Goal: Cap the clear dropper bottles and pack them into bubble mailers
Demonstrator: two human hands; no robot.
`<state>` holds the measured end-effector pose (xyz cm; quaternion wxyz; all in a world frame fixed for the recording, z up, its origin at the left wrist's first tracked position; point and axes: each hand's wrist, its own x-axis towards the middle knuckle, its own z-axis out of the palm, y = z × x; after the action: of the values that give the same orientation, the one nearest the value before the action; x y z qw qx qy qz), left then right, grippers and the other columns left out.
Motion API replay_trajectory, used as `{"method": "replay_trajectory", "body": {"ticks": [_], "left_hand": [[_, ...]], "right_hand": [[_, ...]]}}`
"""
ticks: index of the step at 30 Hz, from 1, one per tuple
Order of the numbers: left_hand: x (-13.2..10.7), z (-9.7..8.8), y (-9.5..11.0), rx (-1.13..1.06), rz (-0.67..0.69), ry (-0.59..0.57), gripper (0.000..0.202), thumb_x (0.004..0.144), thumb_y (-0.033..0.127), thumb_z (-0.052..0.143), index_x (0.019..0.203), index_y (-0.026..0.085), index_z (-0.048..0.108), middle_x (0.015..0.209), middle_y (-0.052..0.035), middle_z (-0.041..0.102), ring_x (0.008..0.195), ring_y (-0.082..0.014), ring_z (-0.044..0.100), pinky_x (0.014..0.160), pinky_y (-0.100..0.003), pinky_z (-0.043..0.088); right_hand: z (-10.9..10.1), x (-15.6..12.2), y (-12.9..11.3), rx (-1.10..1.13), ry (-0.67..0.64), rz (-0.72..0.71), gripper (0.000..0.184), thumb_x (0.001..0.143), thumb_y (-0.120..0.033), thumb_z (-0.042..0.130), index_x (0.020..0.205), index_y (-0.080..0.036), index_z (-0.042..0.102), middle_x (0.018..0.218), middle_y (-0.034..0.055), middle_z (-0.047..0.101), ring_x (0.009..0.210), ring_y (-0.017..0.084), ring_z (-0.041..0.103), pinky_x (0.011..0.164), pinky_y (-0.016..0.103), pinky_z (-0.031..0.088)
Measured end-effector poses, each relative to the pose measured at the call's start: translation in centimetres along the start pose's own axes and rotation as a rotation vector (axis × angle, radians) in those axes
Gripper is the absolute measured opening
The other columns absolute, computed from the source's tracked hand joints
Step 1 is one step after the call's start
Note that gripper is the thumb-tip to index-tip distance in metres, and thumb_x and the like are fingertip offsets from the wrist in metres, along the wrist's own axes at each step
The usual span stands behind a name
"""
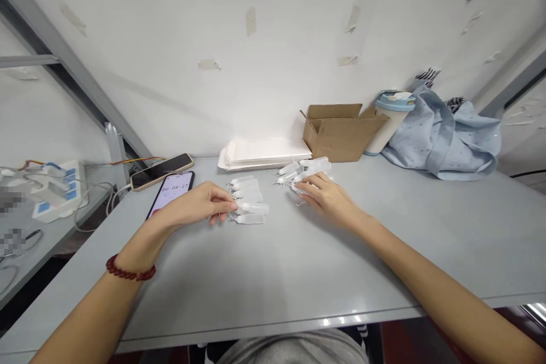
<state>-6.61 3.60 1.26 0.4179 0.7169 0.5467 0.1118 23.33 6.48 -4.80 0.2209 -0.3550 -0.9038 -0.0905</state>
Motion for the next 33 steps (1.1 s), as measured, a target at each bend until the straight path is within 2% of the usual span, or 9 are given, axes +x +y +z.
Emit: {"method": "replay_trajectory", "body": {"ticks": [3, 8, 16, 21, 24, 27, 31, 33], "left_hand": [[0.2, 0.3, -0.3, 0.059, -0.033, -0.054, 0.033, 0.079, 0.039, 0.055, 0.056, 0.017, 0.060, 0.051, 0.0012, 0.058, 0.045, -0.0101, 0.047, 0.049, -0.019, 0.037], [0.4, 0.4, -0.5, 0.110, -0.056, -0.126, 0.035, 0.079, 0.039, 0.052, 0.053, 0.016, 0.053, 0.051, 0.0014, 0.056, 0.046, -0.0106, 0.047, 0.051, -0.020, 0.036], [-0.3, 0.0, 0.2, 0.213, -0.085, -0.086, 0.035, 0.079, 0.042, 0.051, 0.055, 0.016, 0.052, 0.053, 0.0012, 0.055, 0.050, -0.0128, 0.051, 0.049, -0.021, 0.034], [-0.5, 1.2, 1.6, 0.236, -0.056, -0.056, 0.028, 0.075, 0.038, 0.056, 0.058, 0.016, 0.054, 0.049, 0.0037, 0.050, 0.047, -0.0115, 0.047, 0.045, -0.020, 0.030], [-0.5, 2.6, 2.2, 0.265, 0.029, -0.015, 0.023, 0.072, 0.035, 0.060, 0.060, 0.017, 0.055, 0.050, 0.0046, 0.049, 0.048, -0.0107, 0.044, 0.045, -0.020, 0.029], [-0.6, 3.7, 2.6, 0.274, 0.087, 0.011, 0.022, 0.072, 0.033, 0.061, 0.059, 0.017, 0.053, 0.050, 0.0048, 0.050, 0.049, -0.0102, 0.043, 0.046, -0.020, 0.029], [-0.6, 4.5, 2.9, 0.186, 0.118, 0.109, 0.026, 0.078, 0.037, 0.056, 0.061, 0.017, 0.053, 0.052, 0.0042, 0.050, 0.050, -0.0106, 0.044, 0.046, -0.020, 0.030], [-0.4, 4.7, 3.0, 0.111, 0.124, 0.197, 0.025, 0.082, 0.039, 0.052, 0.071, 0.017, 0.056, 0.056, 0.0036, 0.052, 0.051, -0.0114, 0.046, 0.046, -0.020, 0.031]], "right_hand": [[0.1, 0.1, -0.2, -0.057, -0.049, -0.026, 0.023, 0.090, -0.014, 0.045, 0.109, -0.016, 0.059, 0.102, 0.0114, 0.062, 0.095, 0.024, 0.052, 0.072, 0.033, 0.042], [0.3, 0.1, -0.5, -0.131, -0.145, -0.003, 0.024, 0.093, -0.019, 0.042, 0.106, -0.019, 0.063, 0.107, 0.0128, 0.061, 0.100, 0.027, 0.050, 0.074, 0.036, 0.040], [0.7, -0.1, -0.6, -0.137, -0.201, 0.006, 0.024, 0.094, -0.022, 0.041, 0.104, -0.018, 0.063, 0.110, 0.0138, 0.059, 0.108, 0.030, 0.045, 0.081, 0.041, 0.037], [0.9, 0.0, -0.5, -0.117, -0.194, -0.007, 0.025, 0.092, -0.012, 0.040, 0.097, -0.017, 0.063, 0.098, 0.0131, 0.061, 0.100, 0.026, 0.049, 0.078, 0.038, 0.037], [0.9, 0.0, -0.3, -0.067, -0.145, -0.022, 0.024, 0.090, -0.010, 0.041, 0.098, -0.017, 0.062, 0.097, 0.0125, 0.061, 0.096, 0.025, 0.051, 0.076, 0.037, 0.039], [0.7, 0.0, -0.4, 0.027, -0.038, -0.022, 0.022, 0.088, -0.009, 0.042, 0.099, -0.016, 0.059, 0.101, 0.0140, 0.060, 0.095, 0.026, 0.053, 0.077, 0.038, 0.041], [0.1, -0.2, -1.2, 0.329, 0.025, 0.016, 0.018, 0.087, -0.008, 0.041, 0.097, -0.018, 0.053, 0.099, 0.0103, 0.060, 0.087, 0.020, 0.058, 0.072, 0.031, 0.045], [-0.4, -0.2, -1.8, 0.462, 0.027, 0.041, 0.015, 0.087, -0.009, 0.044, 0.097, -0.020, 0.050, 0.094, 0.0067, 0.061, 0.082, 0.017, 0.059, 0.070, 0.028, 0.046]]}}
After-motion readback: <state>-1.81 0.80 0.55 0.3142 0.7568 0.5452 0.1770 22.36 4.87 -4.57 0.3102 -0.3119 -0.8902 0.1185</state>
